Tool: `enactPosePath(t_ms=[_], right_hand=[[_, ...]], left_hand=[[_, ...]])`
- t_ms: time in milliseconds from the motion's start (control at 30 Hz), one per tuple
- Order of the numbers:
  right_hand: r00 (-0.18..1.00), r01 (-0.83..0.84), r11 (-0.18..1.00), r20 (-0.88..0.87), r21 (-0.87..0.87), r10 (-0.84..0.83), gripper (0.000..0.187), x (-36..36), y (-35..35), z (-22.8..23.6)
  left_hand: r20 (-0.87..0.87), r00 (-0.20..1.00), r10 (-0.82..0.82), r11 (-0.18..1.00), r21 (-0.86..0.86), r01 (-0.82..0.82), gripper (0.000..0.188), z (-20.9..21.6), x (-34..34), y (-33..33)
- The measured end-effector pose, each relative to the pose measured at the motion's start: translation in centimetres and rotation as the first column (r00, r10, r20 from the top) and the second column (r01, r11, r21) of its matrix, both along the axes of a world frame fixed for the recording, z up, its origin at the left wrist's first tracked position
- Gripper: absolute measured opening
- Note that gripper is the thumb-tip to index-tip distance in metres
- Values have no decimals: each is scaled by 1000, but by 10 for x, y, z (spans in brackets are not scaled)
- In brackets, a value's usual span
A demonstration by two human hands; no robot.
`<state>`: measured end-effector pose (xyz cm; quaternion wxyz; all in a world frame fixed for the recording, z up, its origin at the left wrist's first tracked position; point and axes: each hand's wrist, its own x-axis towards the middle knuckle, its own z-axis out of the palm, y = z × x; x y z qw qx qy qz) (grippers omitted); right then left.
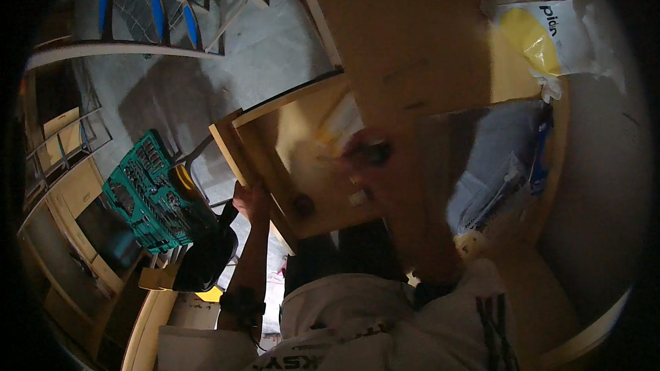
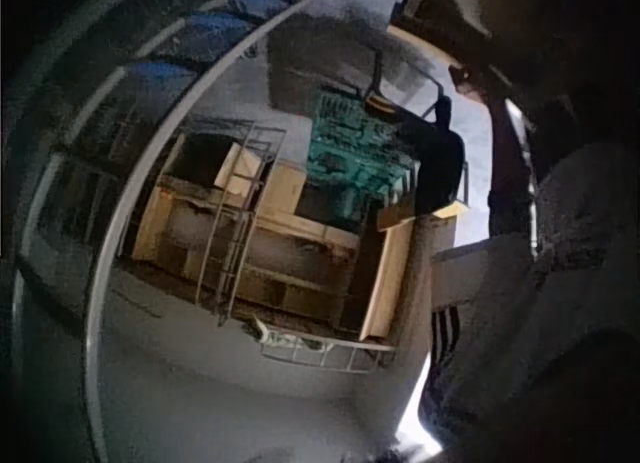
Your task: The person uses a screwdriver to tighten screws on a wooden cabinet drawer. They then place several cylindrical containers into the drawer and continue to secure the drawer with the screwdriver.
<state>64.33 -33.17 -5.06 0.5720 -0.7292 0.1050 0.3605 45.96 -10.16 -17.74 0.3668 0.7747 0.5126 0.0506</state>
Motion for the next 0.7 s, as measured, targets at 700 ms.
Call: enactPosePath(t_ms=[700], right_hand=[[830,-197,778,321,-596,456,36,115,-93,-25]], left_hand=[[-53,998,44,999,24,-43,27,-1,1,-3]])
